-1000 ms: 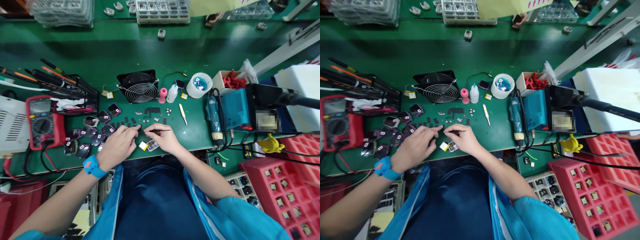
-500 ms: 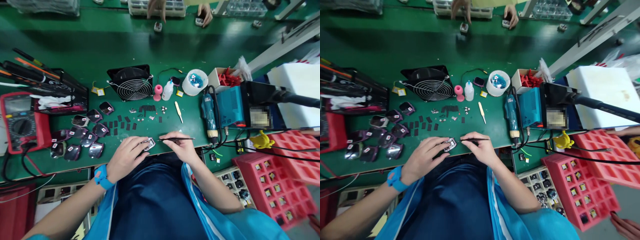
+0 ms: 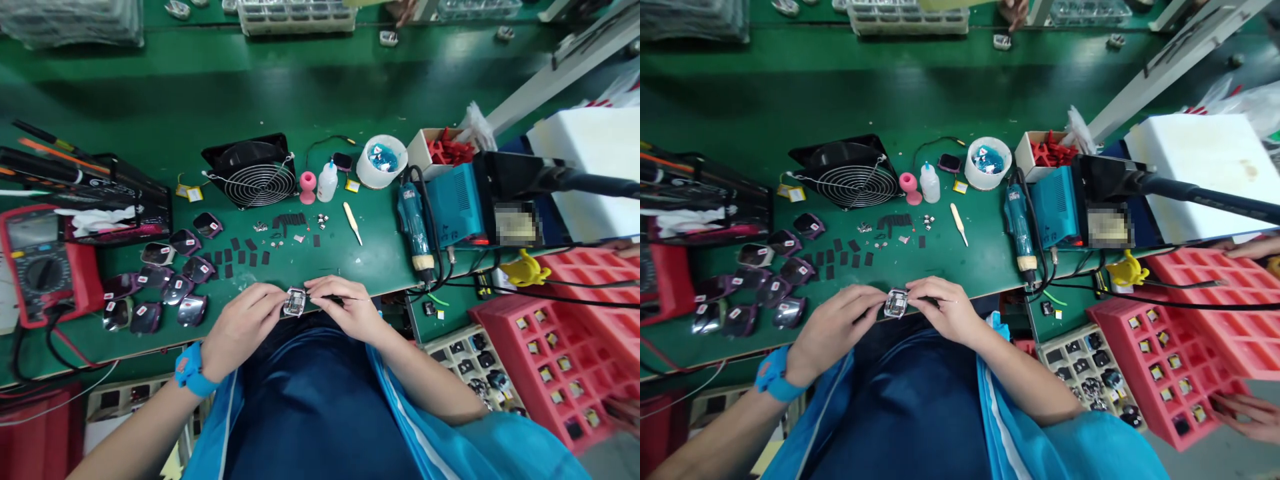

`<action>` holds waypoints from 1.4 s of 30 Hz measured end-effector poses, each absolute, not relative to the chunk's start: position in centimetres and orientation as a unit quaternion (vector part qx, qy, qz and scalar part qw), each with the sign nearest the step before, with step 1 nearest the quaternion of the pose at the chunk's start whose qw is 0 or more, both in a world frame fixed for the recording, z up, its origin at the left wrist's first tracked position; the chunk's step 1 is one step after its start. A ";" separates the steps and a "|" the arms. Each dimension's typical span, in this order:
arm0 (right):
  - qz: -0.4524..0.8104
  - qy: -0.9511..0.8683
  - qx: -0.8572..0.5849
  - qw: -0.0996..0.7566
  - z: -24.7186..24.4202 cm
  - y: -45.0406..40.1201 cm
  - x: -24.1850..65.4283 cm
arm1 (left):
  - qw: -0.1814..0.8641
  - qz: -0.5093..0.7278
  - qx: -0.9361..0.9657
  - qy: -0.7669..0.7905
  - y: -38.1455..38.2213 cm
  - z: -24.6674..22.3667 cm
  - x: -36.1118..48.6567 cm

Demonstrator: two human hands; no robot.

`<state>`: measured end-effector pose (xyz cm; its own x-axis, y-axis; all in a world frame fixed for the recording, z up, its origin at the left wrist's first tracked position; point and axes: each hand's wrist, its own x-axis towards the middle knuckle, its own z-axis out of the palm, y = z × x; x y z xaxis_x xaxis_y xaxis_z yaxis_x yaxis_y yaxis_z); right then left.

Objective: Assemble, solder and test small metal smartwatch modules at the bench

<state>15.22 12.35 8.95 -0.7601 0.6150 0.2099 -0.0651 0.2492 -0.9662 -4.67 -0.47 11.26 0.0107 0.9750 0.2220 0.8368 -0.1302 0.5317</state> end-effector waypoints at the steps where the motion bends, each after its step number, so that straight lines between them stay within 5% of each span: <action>1: 0.583 -0.732 -0.192 0.295 9.0 12.3 15.2 | 0.118 0.281 0.692 0.654 -0.3 11.1 -4.6; 17: 0.598 -0.695 -0.245 0.316 8.6 12.5 16.0 | 0.116 0.229 0.711 0.655 -1.5 11.0 -6.8; 30: 0.561 -0.722 -0.201 0.351 8.7 11.7 15.5 | 0.049 0.340 0.687 0.640 -0.5 8.7 -2.4; 42: 0.527 -0.760 -0.183 0.334 9.0 12.0 15.4 | 0.098 0.357 0.678 0.635 -0.4 8.9 -2.8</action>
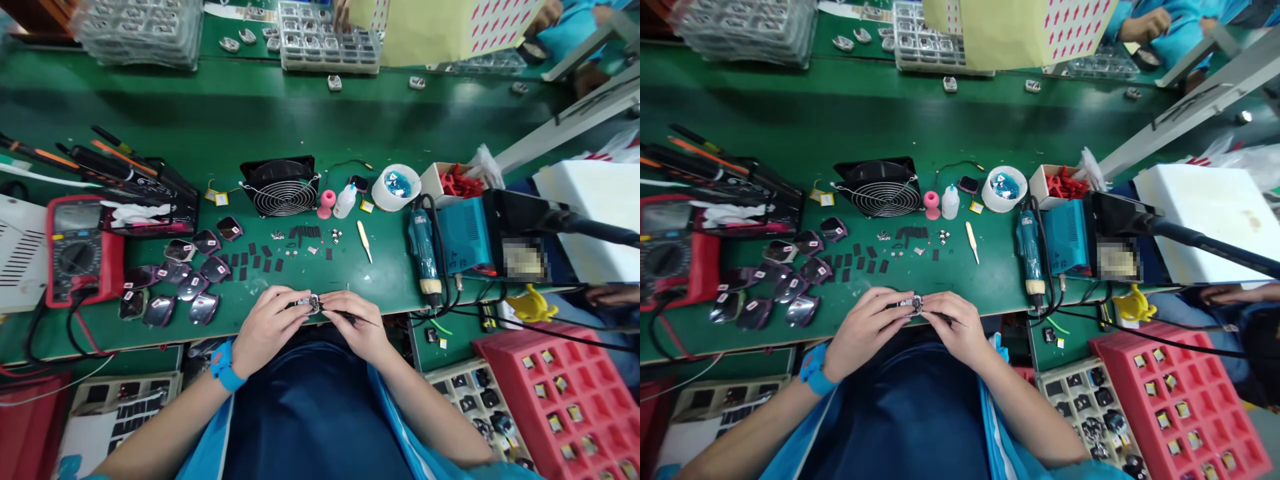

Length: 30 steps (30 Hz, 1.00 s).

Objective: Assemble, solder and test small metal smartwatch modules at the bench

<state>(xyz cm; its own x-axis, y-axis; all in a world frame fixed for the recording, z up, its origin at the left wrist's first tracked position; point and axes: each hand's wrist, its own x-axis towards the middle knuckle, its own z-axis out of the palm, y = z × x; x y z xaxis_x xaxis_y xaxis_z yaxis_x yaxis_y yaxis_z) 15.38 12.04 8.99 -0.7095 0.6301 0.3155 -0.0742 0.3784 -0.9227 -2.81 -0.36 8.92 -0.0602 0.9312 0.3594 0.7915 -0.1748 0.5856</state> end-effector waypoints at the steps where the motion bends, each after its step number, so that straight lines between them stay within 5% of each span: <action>1: 0.524 -0.764 -0.181 0.331 9.1 12.1 15.4 | 0.100 0.356 0.679 0.634 -0.3 9.0 -2.8; 30: 0.466 -0.819 -0.137 0.306 9.2 13.1 15.5 | 0.094 0.355 0.691 0.622 -0.1 8.9 -3.1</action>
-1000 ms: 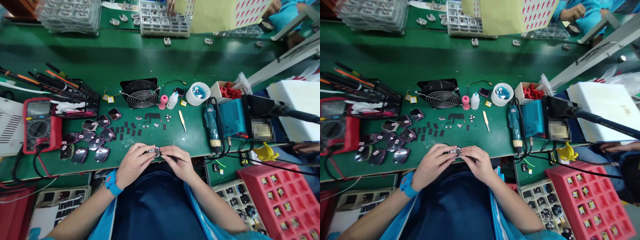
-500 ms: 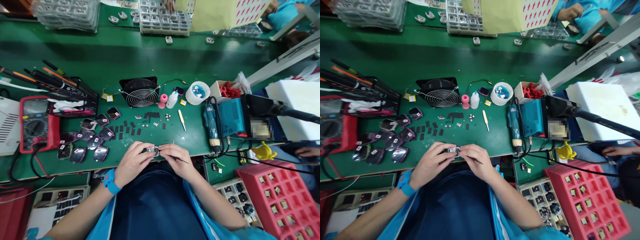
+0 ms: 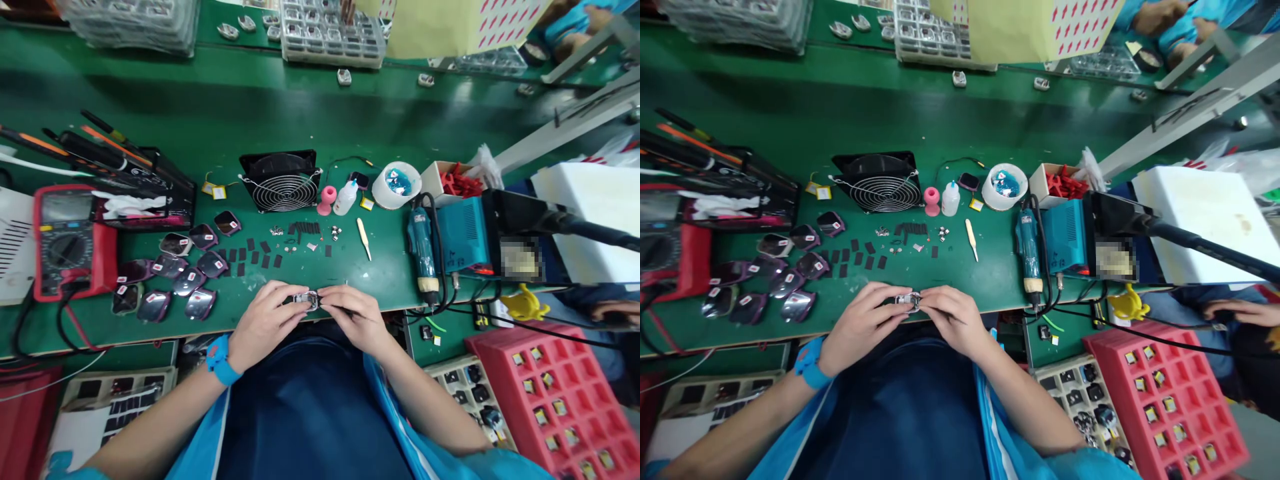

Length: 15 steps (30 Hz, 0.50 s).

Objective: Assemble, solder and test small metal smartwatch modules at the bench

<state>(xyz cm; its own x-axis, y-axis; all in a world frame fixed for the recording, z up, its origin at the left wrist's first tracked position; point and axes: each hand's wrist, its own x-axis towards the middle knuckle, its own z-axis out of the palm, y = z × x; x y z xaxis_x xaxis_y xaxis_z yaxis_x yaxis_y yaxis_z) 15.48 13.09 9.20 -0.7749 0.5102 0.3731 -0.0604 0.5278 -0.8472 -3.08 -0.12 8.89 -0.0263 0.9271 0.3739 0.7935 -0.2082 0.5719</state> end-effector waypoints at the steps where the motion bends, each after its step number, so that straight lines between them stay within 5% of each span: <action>1: 0.484 -0.806 -0.146 0.308 9.3 13.2 15.5 | 0.092 0.355 0.692 0.622 -0.1 8.9 -3.1; 15: 0.565 -0.758 -0.174 0.275 9.4 14.0 15.0 | 0.080 0.351 0.697 0.620 -0.3 8.6 -3.0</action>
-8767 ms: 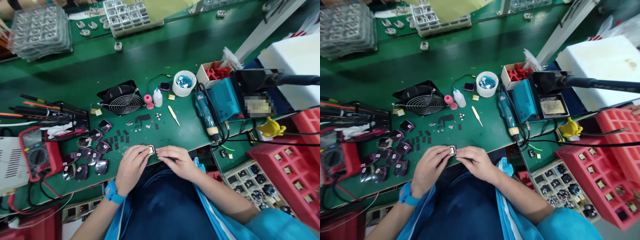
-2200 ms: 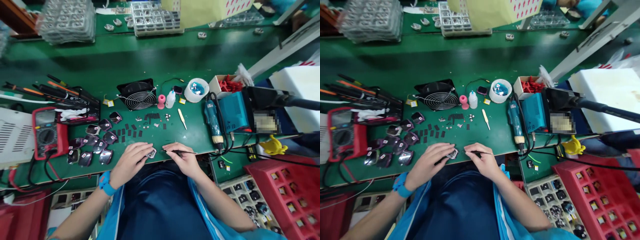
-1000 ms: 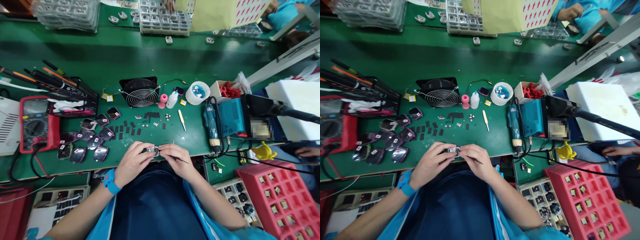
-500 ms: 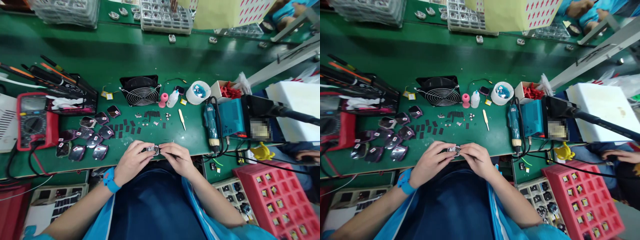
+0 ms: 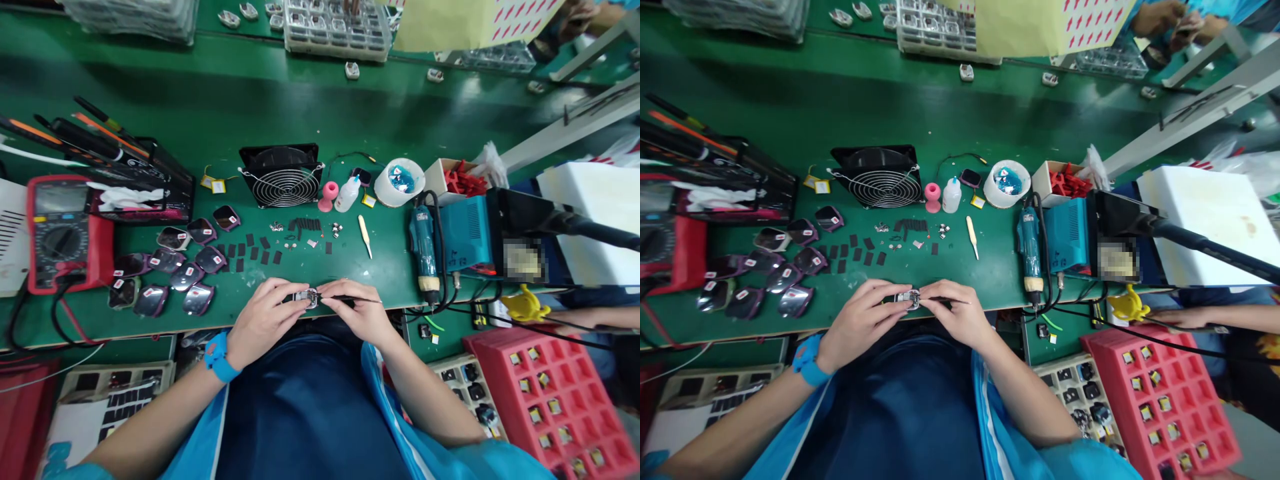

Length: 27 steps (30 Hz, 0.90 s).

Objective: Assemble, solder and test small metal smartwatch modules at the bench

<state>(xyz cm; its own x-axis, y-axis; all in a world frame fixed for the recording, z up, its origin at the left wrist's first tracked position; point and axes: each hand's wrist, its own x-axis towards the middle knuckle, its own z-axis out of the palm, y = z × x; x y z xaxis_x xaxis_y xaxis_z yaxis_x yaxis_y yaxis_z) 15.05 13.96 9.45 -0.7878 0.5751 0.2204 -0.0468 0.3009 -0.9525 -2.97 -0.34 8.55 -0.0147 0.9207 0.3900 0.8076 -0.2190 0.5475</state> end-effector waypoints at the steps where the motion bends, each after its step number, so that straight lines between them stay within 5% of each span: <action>1: 0.572 -0.758 -0.174 0.261 9.5 14.2 15.0 | 0.082 0.349 0.698 0.619 -0.3 8.6 -3.0; 17: 0.729 -0.645 -0.209 0.091 9.4 17.3 14.1 | 0.096 0.355 0.695 0.617 -0.2 8.6 -3.0; 27: 0.601 -0.764 -0.107 0.210 9.6 15.3 15.9 | 0.136 0.347 0.670 0.642 -0.1 8.9 -3.1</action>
